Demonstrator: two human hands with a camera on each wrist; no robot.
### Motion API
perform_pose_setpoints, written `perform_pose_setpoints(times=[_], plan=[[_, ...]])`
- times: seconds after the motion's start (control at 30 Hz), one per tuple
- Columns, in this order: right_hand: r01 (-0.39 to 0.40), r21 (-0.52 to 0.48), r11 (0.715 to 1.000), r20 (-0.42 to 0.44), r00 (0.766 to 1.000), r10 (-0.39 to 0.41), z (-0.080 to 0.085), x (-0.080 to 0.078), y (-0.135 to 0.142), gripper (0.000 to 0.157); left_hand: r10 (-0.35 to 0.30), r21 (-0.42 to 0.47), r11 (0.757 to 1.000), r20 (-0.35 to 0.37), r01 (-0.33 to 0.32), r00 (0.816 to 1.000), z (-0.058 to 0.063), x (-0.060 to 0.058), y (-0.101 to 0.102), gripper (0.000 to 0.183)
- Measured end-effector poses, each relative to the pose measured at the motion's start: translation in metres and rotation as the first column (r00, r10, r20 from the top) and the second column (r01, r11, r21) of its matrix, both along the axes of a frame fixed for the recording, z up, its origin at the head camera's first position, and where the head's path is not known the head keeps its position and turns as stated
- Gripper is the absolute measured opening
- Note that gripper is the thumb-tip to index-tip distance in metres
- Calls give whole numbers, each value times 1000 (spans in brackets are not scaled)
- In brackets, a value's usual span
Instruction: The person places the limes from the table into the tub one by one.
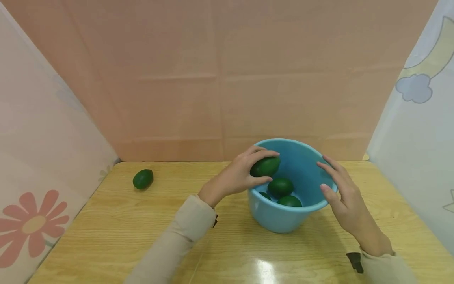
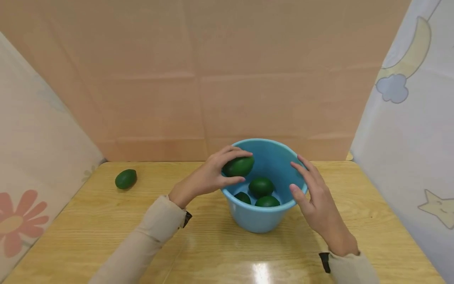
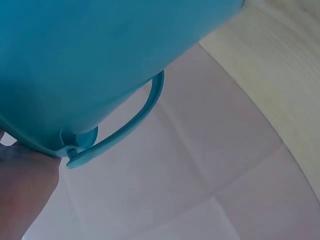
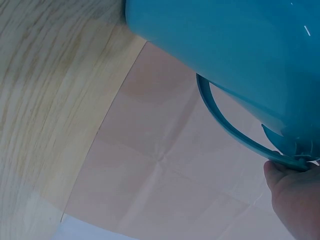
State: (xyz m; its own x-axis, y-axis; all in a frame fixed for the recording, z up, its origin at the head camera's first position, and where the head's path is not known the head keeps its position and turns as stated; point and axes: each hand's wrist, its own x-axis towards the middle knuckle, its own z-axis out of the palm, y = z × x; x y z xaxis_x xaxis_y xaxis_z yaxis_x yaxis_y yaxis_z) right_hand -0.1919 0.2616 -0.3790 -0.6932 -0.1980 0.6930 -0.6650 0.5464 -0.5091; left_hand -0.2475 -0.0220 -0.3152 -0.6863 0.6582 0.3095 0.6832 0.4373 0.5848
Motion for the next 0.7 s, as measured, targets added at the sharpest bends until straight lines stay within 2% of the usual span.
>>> perform_pose_setpoints(times=[0.13,0.37,0.7], plan=[[-3,-1,1000,-1,1000,3,-1,-1,0,47,17,-35,999,27,-16,999,0,1,3,59],[2,-4,1000,0,1000,-2,-2,-1,0,47,73,-137,988,23,-69,997,2,2,7,58],[-14,7,1000,-22,1000,14,-2,-2,1,48,128,-237,963,-16,-128,992,3,5,12,58]])
